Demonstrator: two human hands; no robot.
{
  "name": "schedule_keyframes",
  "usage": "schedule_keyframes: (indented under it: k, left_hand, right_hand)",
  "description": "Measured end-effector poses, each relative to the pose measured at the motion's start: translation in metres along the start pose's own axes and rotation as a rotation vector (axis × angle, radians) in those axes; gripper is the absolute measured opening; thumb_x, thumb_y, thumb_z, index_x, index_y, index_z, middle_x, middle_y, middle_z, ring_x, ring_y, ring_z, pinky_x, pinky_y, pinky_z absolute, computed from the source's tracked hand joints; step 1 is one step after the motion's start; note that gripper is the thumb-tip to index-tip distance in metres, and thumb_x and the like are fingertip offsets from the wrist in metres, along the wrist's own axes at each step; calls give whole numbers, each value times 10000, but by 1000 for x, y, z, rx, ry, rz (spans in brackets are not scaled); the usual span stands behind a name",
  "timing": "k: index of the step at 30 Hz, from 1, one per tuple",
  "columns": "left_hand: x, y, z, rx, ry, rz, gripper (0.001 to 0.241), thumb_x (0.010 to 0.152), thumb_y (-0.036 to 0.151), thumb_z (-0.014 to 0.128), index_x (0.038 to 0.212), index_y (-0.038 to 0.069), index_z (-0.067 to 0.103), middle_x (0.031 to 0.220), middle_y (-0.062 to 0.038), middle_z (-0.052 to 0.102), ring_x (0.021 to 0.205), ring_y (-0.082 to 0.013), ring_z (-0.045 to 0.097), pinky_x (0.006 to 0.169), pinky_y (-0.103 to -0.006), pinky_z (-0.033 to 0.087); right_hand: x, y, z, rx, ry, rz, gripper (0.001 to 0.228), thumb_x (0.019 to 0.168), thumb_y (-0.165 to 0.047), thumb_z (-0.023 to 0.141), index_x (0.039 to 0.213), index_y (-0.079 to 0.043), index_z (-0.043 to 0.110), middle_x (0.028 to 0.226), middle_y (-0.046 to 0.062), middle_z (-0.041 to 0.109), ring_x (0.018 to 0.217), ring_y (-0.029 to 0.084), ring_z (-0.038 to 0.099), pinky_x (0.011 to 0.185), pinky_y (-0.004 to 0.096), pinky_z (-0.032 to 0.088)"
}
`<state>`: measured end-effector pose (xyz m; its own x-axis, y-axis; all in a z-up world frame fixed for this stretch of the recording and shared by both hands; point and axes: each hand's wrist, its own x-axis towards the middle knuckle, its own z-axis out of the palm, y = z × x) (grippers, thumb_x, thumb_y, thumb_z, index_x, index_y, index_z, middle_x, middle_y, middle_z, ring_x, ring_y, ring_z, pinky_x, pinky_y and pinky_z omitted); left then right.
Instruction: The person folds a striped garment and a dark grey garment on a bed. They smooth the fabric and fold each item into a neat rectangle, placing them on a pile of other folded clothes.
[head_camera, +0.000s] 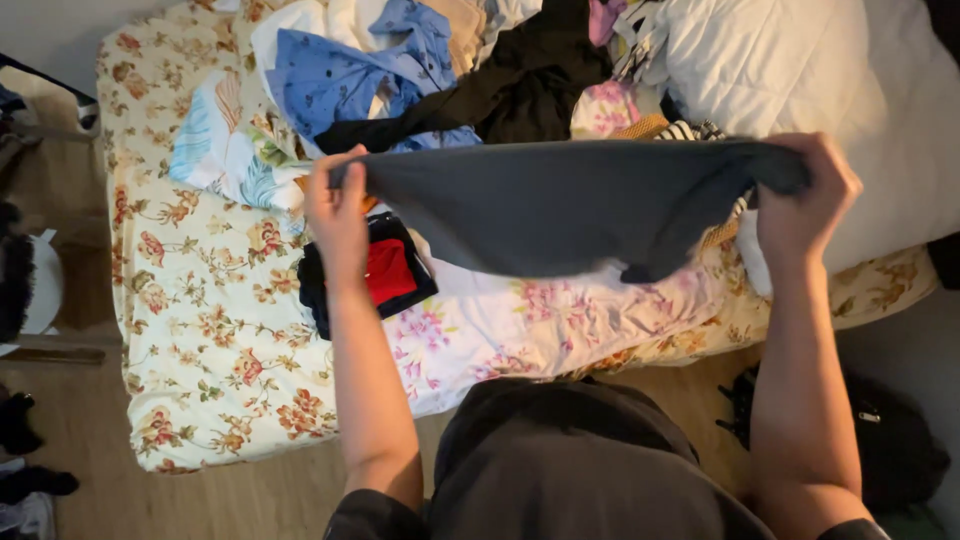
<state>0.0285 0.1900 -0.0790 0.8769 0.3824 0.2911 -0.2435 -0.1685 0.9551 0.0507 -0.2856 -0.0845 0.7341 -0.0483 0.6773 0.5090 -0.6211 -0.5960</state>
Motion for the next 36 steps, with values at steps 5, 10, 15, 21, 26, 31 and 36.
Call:
schedule_keyframes:
  k: [5,10,15,21,26,31,36]
  left_hand:
    - [-35,-66,-54,105,-109,-169,127,932,94,641,1056,103,666,935,-18,649,840,-135,586,793,-272,481]
    - [-109,-252,-103,302,-367,-360,105,907,95,762,1012,99,766,1031,-107,760,1051,-234,685,991,-396,496]
    - [-171,-341,-131,519,-699,-589,206,871,76,748,1058,109,828,1116,-144,792,1173,-328,685,1055,-431,493]
    - [-192,-388,-145,713,-937,-711,196,860,200,783,1046,150,816,1070,-124,799,1112,-355,705,1012,-460,536]
    - [-169,-400,-106,580,-680,-685,193,952,273,732,1118,181,762,1098,-107,773,1119,-313,692,1005,-448,517]
    - [-166,-445,-65,590,-432,-616,306,1009,392,674,1213,164,678,1136,-146,729,1133,-360,668,993,-474,516]
    - [-182,-424,-22,1101,-333,-269,341,917,278,738,1222,201,606,1048,-76,726,995,-304,718,848,-430,578]
  right_hand:
    - [-71,0,15,-58,54,-137,106,875,95,784,929,88,693,812,166,605,715,277,486,728,420,431]
    - [-226,88,68,-119,-226,-175,269,830,-365,777,966,-133,781,942,91,756,907,338,742,810,411,554]
    - [-312,89,98,-273,-952,317,509,577,-310,877,1045,-147,760,961,148,797,951,368,763,835,489,601]
    - [-341,103,112,-490,-1512,772,331,701,-224,680,997,-159,814,956,128,815,1008,341,764,887,468,614]
    - [-378,184,125,-392,-1226,767,525,629,-120,706,1147,-119,792,1026,179,805,1027,406,745,917,532,591]
    - [-356,211,152,-403,-1049,745,419,684,-194,745,1101,-191,777,956,152,801,955,417,752,872,527,592]
    - [-356,194,189,-835,-671,288,666,631,-375,893,1248,-255,673,1068,33,683,1026,297,631,937,481,447]
